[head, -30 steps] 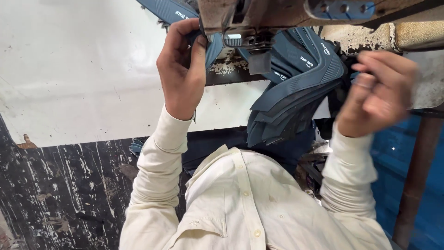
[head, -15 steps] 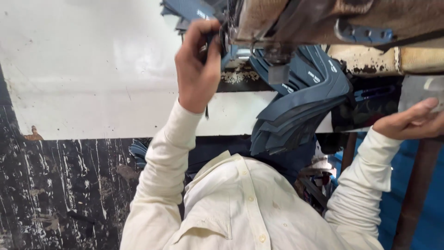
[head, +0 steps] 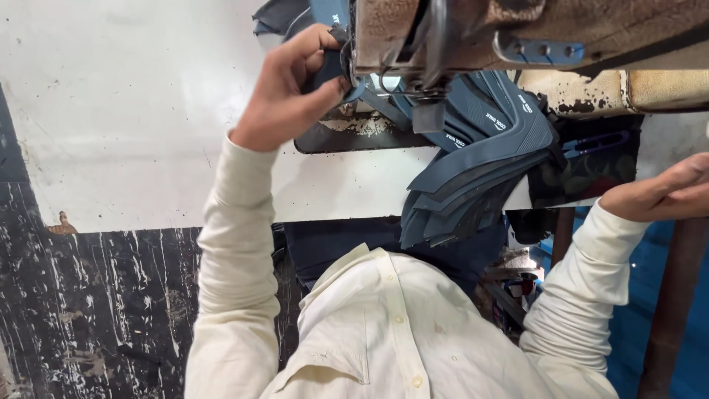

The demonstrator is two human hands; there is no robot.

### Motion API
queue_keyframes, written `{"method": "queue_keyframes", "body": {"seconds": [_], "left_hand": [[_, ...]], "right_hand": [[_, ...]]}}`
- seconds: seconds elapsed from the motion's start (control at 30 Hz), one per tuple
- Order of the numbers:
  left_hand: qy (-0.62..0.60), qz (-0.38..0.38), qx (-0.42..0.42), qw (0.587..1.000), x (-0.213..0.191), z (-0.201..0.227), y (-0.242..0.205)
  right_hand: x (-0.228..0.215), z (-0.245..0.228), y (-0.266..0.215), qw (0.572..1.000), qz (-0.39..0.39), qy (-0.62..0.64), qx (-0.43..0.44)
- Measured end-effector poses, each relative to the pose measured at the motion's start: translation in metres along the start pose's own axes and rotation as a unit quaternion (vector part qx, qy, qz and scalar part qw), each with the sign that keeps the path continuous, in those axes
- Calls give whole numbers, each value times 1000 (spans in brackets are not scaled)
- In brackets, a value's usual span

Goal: The person operates a sewing machine to stitch dark blue shoe parts. They repeatedly pick up parts from a pile, guide them under the needle, and remove the stitched items. The camera shakes significantly at times, obscuring the view.

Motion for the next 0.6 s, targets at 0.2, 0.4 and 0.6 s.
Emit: {"method": "queue_keyframes", "body": {"seconds": [0.2, 0.4, 0.6], "left_hand": [[19, -16, 9, 1000, 0, -17, 6], [-104, 200, 14, 974, 49, -32, -24], [-43, 303, 28, 952, 83, -2, -47]], "right_hand": [[3, -57, 11, 996, 2, 87, -10], [42, -187, 5, 949, -147, 277, -25], [97, -285, 26, 833, -380, 387, 109]]}}
Point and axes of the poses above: each hand's wrist, its own y-axis towards the middle knuckle, its own x-axis out of the palm, z = x × y, the point moved 3 cm from there along y, towards the middle knuckle, and after that the axes turned 2 degrees about -x, right-handed, at the moved point
